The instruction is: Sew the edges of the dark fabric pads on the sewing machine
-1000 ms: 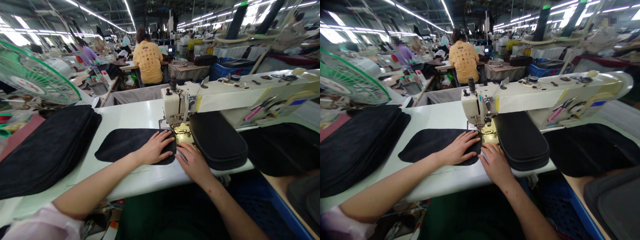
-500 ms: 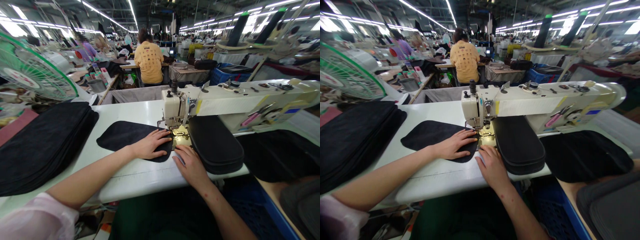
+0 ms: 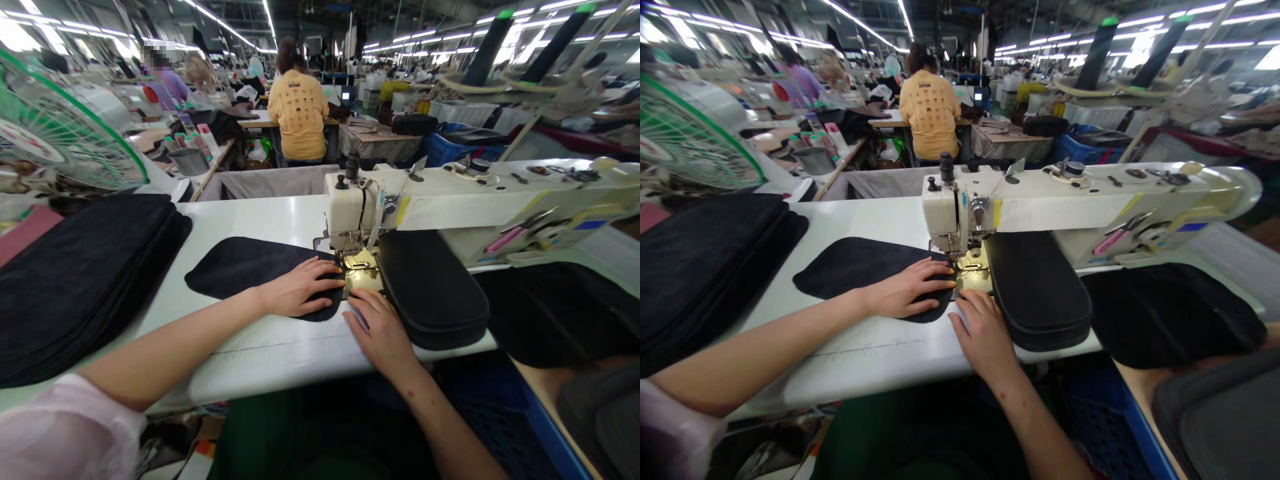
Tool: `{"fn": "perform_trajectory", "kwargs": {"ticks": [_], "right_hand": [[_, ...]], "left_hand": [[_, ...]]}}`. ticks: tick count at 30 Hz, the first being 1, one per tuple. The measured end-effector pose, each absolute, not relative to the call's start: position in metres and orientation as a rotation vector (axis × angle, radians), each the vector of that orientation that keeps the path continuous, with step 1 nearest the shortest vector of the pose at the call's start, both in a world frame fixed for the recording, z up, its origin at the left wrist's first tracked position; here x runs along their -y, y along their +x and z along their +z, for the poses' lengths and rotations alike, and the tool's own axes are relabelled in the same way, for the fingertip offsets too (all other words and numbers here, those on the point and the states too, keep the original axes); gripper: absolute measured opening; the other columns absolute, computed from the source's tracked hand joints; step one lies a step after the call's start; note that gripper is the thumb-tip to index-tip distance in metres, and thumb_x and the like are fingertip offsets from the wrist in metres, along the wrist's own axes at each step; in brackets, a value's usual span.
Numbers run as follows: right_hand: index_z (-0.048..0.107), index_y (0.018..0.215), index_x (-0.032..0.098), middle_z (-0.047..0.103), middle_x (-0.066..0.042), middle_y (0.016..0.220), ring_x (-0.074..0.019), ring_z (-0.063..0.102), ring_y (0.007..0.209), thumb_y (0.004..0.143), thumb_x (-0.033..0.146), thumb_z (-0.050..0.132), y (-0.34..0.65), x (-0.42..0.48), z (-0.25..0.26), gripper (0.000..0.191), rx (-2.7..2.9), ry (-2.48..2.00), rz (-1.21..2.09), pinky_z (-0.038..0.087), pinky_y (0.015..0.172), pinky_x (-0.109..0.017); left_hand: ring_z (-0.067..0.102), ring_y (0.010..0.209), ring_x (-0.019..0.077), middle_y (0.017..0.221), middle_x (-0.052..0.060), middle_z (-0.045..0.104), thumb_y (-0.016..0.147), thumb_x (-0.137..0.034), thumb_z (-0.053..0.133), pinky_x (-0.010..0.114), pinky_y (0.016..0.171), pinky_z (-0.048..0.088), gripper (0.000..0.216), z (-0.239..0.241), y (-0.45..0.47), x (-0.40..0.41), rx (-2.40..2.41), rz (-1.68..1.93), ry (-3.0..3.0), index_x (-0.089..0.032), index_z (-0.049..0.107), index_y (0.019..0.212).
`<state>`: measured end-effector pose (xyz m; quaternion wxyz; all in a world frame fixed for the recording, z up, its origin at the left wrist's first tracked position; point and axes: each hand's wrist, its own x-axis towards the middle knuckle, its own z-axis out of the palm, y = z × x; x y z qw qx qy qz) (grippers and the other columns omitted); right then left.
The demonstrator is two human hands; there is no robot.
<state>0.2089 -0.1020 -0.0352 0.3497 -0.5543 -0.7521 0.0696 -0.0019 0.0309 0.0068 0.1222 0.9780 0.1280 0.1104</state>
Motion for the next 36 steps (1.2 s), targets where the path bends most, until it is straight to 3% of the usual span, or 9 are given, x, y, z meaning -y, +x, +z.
{"fn": "perform_trajectory", "kwargs": {"ticks": [14,17,22,28,36], "right_hand": [[0.068,0.117,0.019,0.067,-0.012,0.125,-0.0274,0.059,0.119,0.101,0.030,0.049,0.209,0.102,-0.034,0.027,1.930,-1.421,0.181,0.048,0.105,-0.049],[0.068,0.117,0.020,0.067,-0.011,0.125,-0.0270,0.059,0.119,0.100,0.030,0.050,0.210,0.103,-0.034,0.026,1.925,-1.416,0.189,0.048,0.105,-0.048],[0.068,0.116,0.019,0.068,-0.011,0.124,-0.0264,0.060,0.119,0.101,0.030,0.051,0.209,0.104,-0.034,0.026,1.914,-1.422,0.191,0.048,0.107,-0.047],[0.069,0.114,0.020,0.069,-0.011,0.123,-0.0268,0.060,0.117,0.102,0.031,0.049,0.206,0.104,-0.035,0.026,1.889,-1.436,0.150,0.048,0.105,-0.048],[0.070,0.110,0.019,0.069,-0.011,0.121,-0.0264,0.062,0.115,0.101,0.029,0.051,0.207,0.103,-0.036,0.023,1.882,-1.436,0.146,0.049,0.104,-0.046]], "left_hand": [[0.039,0.142,0.0353,0.147,0.016,0.048,0.101,-0.043,0.046,0.064,0.116,0.031,0.045,-0.006,0.019,-0.013,-0.885,0.375,2.826,-0.023,0.054,0.140],[0.046,0.135,0.0337,0.141,0.016,0.053,0.101,-0.039,0.048,0.063,0.115,0.034,0.039,-0.002,0.017,-0.009,-0.798,0.417,2.835,-0.021,0.060,0.134],[0.055,0.123,0.0272,0.125,0.016,0.063,0.101,-0.026,0.046,0.046,0.110,0.045,0.036,0.005,0.004,-0.002,-0.357,0.442,2.830,-0.017,0.063,0.131],[0.054,0.125,0.0275,0.131,0.015,0.060,0.100,-0.025,0.047,0.049,0.110,0.046,0.036,0.003,0.002,-0.024,-0.376,0.454,2.774,-0.022,0.064,0.132],[0.054,0.126,0.0285,0.131,0.016,0.060,0.101,-0.027,0.045,0.049,0.111,0.045,0.037,0.004,0.008,-0.050,-0.440,0.467,2.835,-0.019,0.064,0.132]]}}
